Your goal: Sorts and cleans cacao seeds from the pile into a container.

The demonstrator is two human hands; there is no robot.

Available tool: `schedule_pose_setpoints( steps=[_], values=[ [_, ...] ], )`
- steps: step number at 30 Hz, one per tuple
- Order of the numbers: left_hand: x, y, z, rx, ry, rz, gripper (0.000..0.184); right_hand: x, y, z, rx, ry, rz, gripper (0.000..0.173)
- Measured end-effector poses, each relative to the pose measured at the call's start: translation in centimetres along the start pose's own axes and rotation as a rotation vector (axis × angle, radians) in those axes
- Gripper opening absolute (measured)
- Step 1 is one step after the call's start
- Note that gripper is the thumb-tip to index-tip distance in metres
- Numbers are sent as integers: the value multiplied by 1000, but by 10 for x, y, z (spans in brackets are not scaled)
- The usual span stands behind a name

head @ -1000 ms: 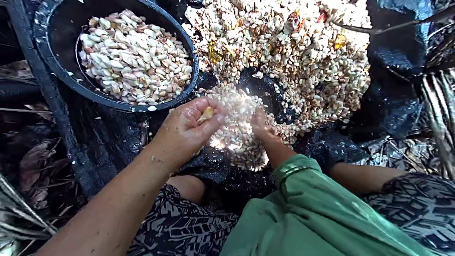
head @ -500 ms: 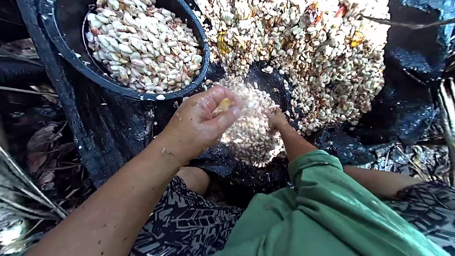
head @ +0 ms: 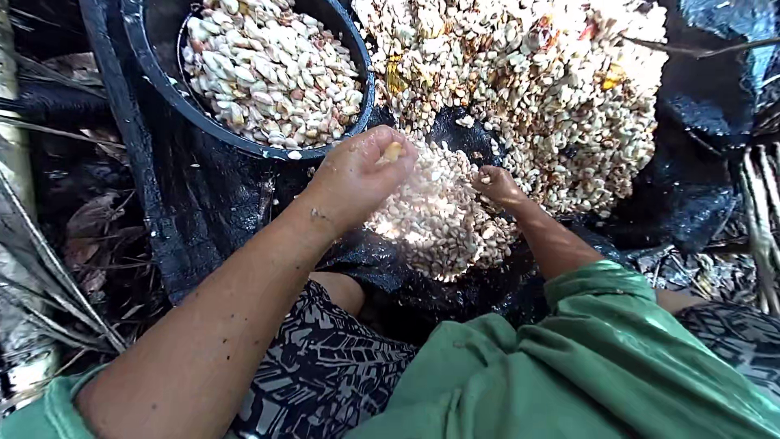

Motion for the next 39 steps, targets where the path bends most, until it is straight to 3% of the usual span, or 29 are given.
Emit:
schedule_pose_setpoints(
  steps=[3, 6, 10, 11, 15, 17, 20, 26, 32, 36, 39],
  values=[
    [1, -2, -2, 7, -15, -11, 13, -24, -29, -13, 91, 60, 212, 28],
    [1, -4, -5, 7, -23, -16, 13, -46, -49, -27, 156, 20, 588, 21],
    [1, -6, -9, 16, -8, -40, 12, -48, -42, -24, 92, 172, 983, 19],
    [3, -7, -10, 16, 1, -36, 13, -35, -33, -16, 67, 247, 941, 21],
    [3, -8, -16, 11, 32, 3, 13, 46, 15, 13, 47, 531, 397, 59],
    [0, -7, -16, -3, 15, 12, 13, 45, 60, 9, 22, 596, 285, 66],
    [-2, -3, -10, -38, -11, 15, 15, -7, 101, 6, 12, 446, 212, 58],
    [0, 3, 3, -53, -3, 22, 15, -58, 92, -14, -133, 11, 240, 37],
    [-7, 4, 7, -26, -56, -17, 14, -72, 46, -26, -2, -16, 316, 42],
    [-9, 2, 7, -31, -88, 18, 15, -87, 5, -35, 155, -198, 548, 41],
    [-13, -2, 5, -11, -69, 18, 15, -99, -16, -48, 136, -239, 751, 36]
  ],
)
Point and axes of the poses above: each hand's wrist, its own z-axis towards the middle knuckle, its own y-axis out of the palm, x = y × z, the point moved 6 cm from there along z, towards the middle knuckle, and after that the axes turned 15 degrees about y, right-handed, at the moved point
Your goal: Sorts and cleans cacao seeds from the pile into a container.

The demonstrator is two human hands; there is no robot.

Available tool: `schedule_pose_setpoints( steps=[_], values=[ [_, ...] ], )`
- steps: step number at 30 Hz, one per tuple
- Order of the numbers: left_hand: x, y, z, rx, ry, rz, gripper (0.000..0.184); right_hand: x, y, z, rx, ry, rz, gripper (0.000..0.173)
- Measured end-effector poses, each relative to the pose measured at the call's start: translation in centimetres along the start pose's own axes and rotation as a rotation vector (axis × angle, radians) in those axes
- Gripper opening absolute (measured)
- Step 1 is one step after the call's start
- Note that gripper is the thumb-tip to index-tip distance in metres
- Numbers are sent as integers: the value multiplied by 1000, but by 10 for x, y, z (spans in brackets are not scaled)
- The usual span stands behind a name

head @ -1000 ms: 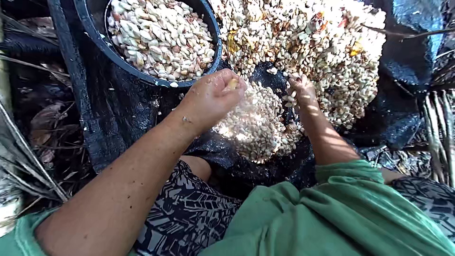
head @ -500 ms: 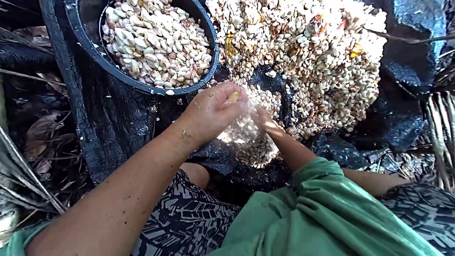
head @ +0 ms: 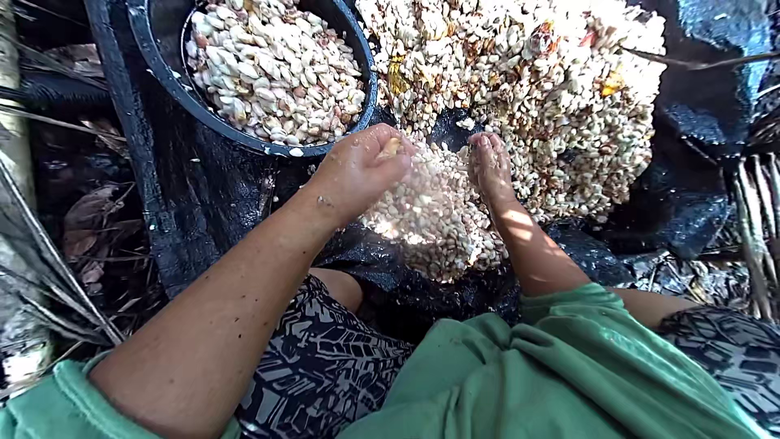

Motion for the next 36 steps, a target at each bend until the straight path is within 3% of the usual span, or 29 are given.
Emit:
schedule_pose_setpoints(
  steps=[4, 9, 11, 13, 20, 22, 24, 27, 30, 36],
  values=[
    [1, -2, 0, 8, -20, 8, 15, 22, 5, -4, -60, 227, 12, 36],
    [1, -4, -3, 2, 1, 53, 15, 132, 17, -18, -191, 498, -733, 50],
    [2, -5, -1, -5, 5, 57, 15, 150, 33, -32, -226, 526, -959, 53],
    [1, -2, -3, -26, -9, 56, 14, 146, 42, -44, -270, 516, -999, 46],
    [-4, -6, -6, -30, -9, 65, 17, 63, 23, -19, -86, 186, -564, 33],
    [-5, -7, -6, -26, -12, 70, 17, 46, 19, -15, -71, 120, -314, 28],
    [-8, -8, -7, -21, -10, 79, 17, 39, 25, -18, -230, 121, 135, 24],
    [-9, -7, -7, -24, -7, 81, 17, 36, 38, -28, -476, 179, 584, 42],
    [-7, -7, -5, -33, -1, 70, 16, 6, 50, -47, -666, 138, 695, 70],
    [2, 6, -2, -75, -100, -145, 21, -68, 68, -95, -854, 32, 805, 74]
  ],
)
Point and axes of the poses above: each hand's wrist, its own z-axis towards the middle knuckle, its own y-axis out of the palm, x = y × z, the point moved 6 cm from there along z, towards the middle knuckle, and after that the axes turned 15 degrees about y, right-handed, at the moved point
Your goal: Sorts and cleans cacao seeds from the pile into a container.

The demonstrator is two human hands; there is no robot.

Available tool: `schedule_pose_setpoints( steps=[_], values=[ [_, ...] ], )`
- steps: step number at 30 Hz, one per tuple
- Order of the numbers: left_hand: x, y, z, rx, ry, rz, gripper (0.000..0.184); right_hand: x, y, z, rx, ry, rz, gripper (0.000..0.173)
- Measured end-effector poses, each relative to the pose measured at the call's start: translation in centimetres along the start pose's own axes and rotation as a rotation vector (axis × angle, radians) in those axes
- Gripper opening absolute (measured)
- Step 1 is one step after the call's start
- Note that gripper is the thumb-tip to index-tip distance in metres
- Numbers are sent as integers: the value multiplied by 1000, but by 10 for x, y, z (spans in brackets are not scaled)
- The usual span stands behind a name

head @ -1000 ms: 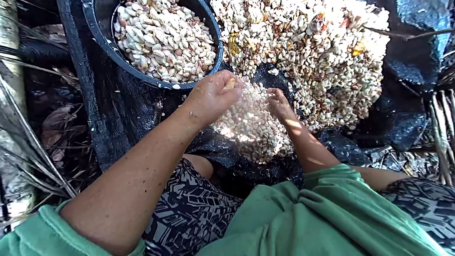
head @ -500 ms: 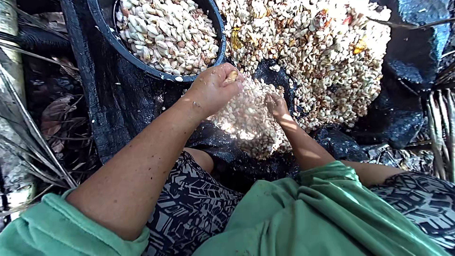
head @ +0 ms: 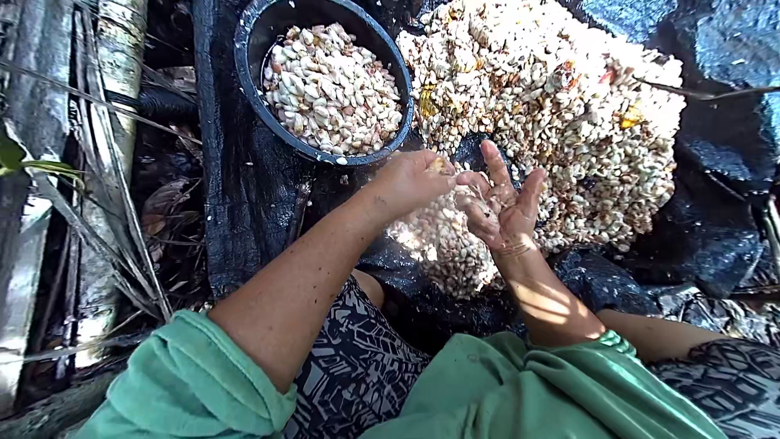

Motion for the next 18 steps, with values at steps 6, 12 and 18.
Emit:
schedule_pose_setpoints(
  steps=[6, 12, 18],
  values=[
    [21, 8, 4, -59, 114, 58, 19, -23, 30, 12, -105, -135, -60, 75],
    [30, 27, 6, -213, 161, 572, 43, -13, 27, 22, 102, -34, -260, 87],
    [23, 20, 9, -186, 284, 481, 30, -21, 44, 8, 71, 75, -316, 76]
  ],
)
Point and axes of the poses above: each hand's wrist, its own z-axis towards the middle knuckle, its own y-axis out of the palm, x = y × z, the point moved 6 cm from there along z, towards the middle knuckle, and after that the axes turned 15 degrees about y, right-handed, at the moved point
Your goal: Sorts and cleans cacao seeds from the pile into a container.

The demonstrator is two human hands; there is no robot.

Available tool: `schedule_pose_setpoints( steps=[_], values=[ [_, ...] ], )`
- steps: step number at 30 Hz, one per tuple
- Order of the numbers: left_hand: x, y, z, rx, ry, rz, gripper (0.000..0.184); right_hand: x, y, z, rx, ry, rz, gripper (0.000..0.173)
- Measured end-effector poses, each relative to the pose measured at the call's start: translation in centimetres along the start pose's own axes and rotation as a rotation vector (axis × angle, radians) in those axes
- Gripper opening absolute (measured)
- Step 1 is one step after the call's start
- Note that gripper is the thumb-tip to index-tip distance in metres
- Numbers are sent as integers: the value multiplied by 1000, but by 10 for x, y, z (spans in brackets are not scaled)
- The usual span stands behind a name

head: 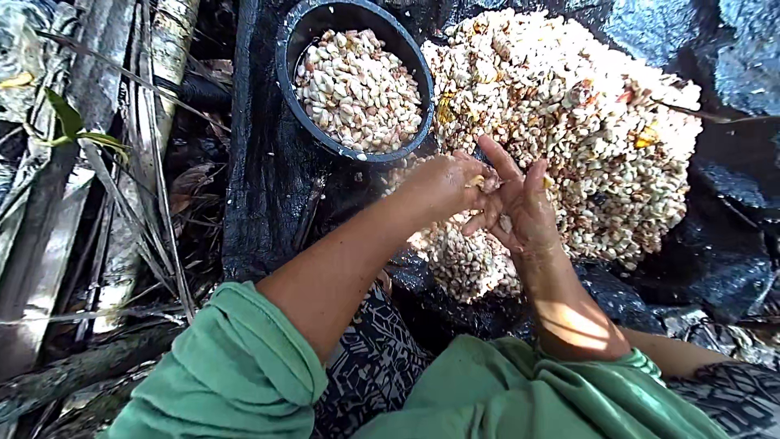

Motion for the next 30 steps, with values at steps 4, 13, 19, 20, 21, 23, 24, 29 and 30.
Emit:
schedule_pose_setpoints(
  steps=[4, 13, 19, 20, 21, 23, 24, 29, 30],
  values=[
    [-3, -5, -5, 56, 64, -238, 28, -13, -11, -13, 195, -90, -373, 53],
    [-10, -7, -16, 147, -203, -681, 20, -21, -18, -4, 414, -303, -509, 20],
    [-11, -10, -16, 291, -234, -809, 17, -13, -10, -12, 418, -449, -723, 34],
    [-11, -9, -15, 289, -222, -792, 18, -13, -10, -9, 424, -492, -693, 29],
    [-11, -9, -14, 294, -207, -780, 18, -14, -12, -6, 427, -522, -669, 23],
    [-10, -9, -13, 314, -188, -769, 17, -20, -13, -4, 437, -540, -682, 16],
    [-11, -10, -13, 326, -172, -776, 16, -23, -12, -3, 445, -537, -712, 16],
    [-11, -12, -13, 395, -118, -822, 10, -23, -10, 0, 404, -571, -694, 21],
    [-11, -13, -13, 415, -120, -825, 11, -21, -8, 0, 391, -604, -715, 25]
  ],
)
Point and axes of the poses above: each hand's wrist, its own z-axis towards the middle knuckle, its own y-axis out of the palm, x = y × z, the point moved 6 cm from there along z, towards the middle knuckle, and after that the axes turned 15 degrees about y, right-handed, at the moved point
